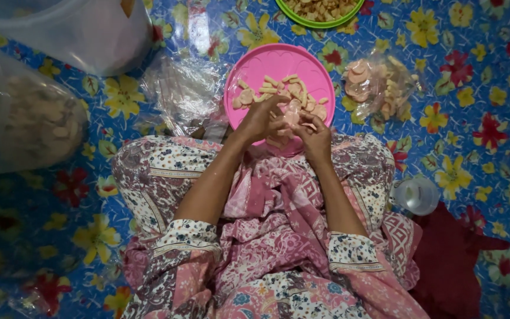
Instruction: Packaging small snack items from a pink plate into plastic bags while sitting on the floor
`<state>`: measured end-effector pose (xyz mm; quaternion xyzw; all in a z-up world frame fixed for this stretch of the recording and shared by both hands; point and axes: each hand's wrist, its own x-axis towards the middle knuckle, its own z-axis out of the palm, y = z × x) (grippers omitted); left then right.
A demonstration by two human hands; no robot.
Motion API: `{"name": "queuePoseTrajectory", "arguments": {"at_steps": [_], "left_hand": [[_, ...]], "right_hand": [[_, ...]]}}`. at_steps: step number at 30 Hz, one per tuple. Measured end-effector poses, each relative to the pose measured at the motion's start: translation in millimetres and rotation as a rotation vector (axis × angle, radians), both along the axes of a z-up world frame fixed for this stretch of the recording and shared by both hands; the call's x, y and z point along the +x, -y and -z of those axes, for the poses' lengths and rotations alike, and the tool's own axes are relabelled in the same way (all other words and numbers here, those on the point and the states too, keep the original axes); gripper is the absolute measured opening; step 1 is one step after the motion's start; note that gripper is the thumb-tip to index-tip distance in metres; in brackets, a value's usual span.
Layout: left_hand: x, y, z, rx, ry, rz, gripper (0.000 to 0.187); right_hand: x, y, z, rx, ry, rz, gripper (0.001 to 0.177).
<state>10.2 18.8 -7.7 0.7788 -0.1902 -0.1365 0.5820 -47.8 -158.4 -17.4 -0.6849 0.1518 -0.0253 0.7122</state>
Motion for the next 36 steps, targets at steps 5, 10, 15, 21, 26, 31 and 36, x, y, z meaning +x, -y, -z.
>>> {"name": "queuePoseTrajectory", "arguments": {"at_steps": [5,10,15,21,26,31,36], "left_hand": [[0.1,5.2,-10.2,0.072,0.01,-0.051,0.044],[3.0,5.4,-8.8,0.097,-0.046,-0.067,0.025],[9.4,6.6,8.5,0.11,-0.081,-0.074,0.011],[4.7,3.1,-3.0,0.122,-0.089,-0.044,0.011],[9.3,5.0,-1.1,0.134,-0.081,-0.093,0.008],[11.4,4.1,-0.1,0.141,-0.063,-0.124,0.007],[1.6,5.1,-6.7,0.056,-0.072,-0.136,0.007]], "right_hand": [[-0.2,-4.1,-11.0,-0.02,0.0,-0.007,0.037],[-2.3,-6.8,-18.7,-0.003,0.016,-0.024,0.037],[-4.3,-13.3,-40.2,-0.146,0.052,-0.093,0.031],[-2.4,-16.1,-43.6,-0.143,0.095,-0.156,0.03],[-3.3,-13.3,-36.3,-0.167,0.13,-0.156,0.03],[-2.5,-10.0,-27.7,-0.205,0.169,-0.135,0.037],[-3.0,-5.7,-18.6,-0.158,0.149,-0.181,0.04]]}}
